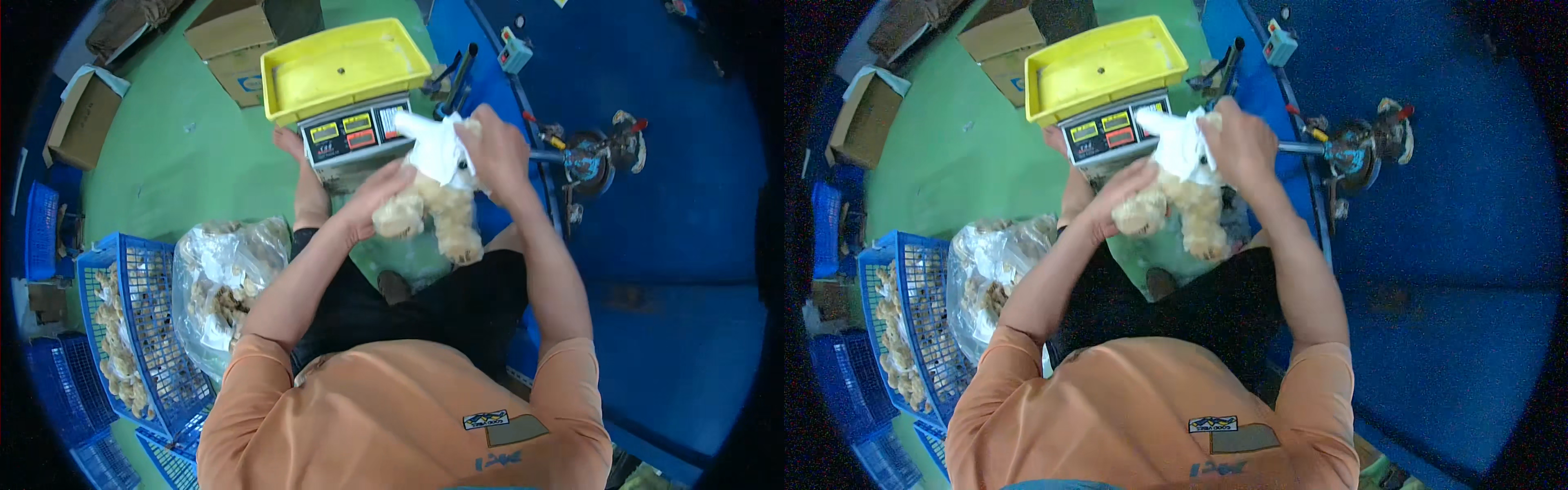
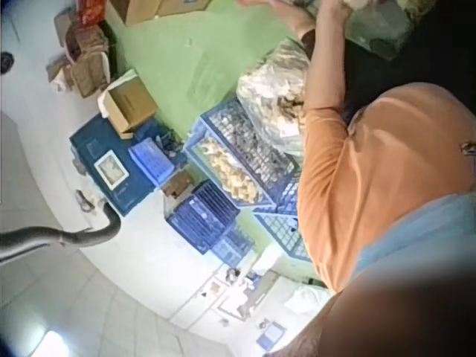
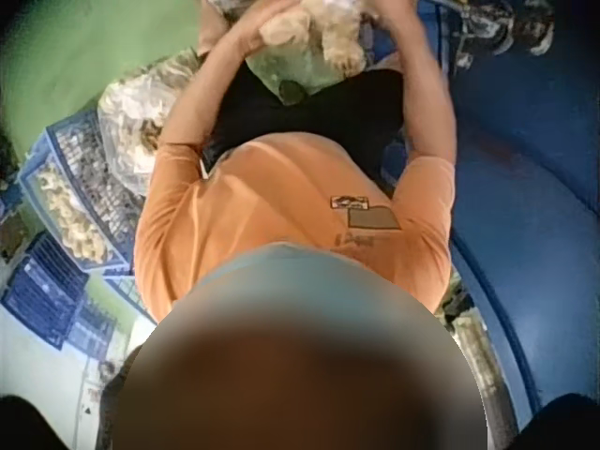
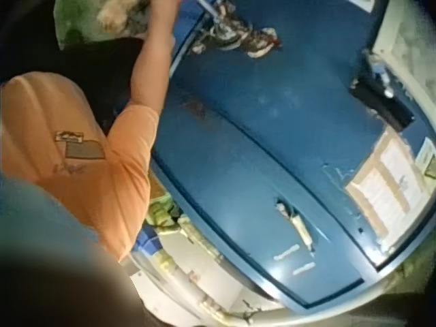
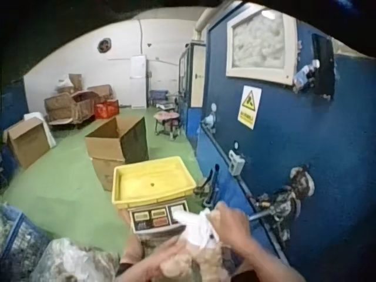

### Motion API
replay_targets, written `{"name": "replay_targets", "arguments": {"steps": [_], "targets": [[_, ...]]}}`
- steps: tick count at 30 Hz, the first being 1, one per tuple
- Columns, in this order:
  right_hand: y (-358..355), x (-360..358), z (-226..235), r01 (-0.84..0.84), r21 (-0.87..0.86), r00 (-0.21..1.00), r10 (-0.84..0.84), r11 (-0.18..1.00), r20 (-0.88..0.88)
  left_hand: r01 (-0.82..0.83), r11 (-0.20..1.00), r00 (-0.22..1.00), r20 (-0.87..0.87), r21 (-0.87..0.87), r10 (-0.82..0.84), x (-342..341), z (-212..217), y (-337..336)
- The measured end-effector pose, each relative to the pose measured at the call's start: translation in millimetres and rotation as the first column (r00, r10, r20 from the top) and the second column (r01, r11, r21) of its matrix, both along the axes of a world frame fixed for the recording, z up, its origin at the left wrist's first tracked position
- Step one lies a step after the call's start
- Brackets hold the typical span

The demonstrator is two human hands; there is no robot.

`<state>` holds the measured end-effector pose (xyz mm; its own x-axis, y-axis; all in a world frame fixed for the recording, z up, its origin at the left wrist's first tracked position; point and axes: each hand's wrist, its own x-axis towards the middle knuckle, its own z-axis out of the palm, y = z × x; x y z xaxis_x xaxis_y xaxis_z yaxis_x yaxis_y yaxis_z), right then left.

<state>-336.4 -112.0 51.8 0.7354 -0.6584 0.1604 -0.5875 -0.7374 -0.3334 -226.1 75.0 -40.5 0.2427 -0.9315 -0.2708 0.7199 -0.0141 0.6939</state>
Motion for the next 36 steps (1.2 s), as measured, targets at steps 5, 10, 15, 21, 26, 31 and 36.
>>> {"name": "replay_targets", "arguments": {"steps": [5,10,15,21,26,31,36], "targets": [[-30,9,-3,-0.047,0.031,0.996,0.050,0.998,-0.077,-0.312,0.838,0.613,0.579,-0.447,0.537,-18,-21,25],[-37,11,-11,-0.039,0.085,0.999,0.042,0.996,-0.031,-0.136,0.978,0.819,0.538,-0.158,0.200,-39,39,29],[-30,11,-10,-0.027,0.076,1.000,0.028,0.997,-0.004,-0.206,0.977,0.861,0.465,-0.054,0.207,-22,29,29],[-17,4,-5,-0.059,0.092,0.996,0.053,0.994,0.070,-0.196,0.964,0.926,0.288,-0.182,0.243,-24,36,37],[9,-18,-11,-0.265,0.012,0.954,0.260,0.964,0.151,-0.353,0.935,0.587,0.769,-0.039,0.254,-2,25,37],[19,-13,-20,-0.364,-0.124,0.917,0.378,0.923,0.124,-0.279,0.956,0.816,0.501,-0.096,0.288,-7,-11,-24],[-31,-47,-31,-0.169,-0.091,0.974,0.180,0.981,0.136,-0.104,0.994,0.922,0.377,0.030,0.085,-43,-18,-54]]}}
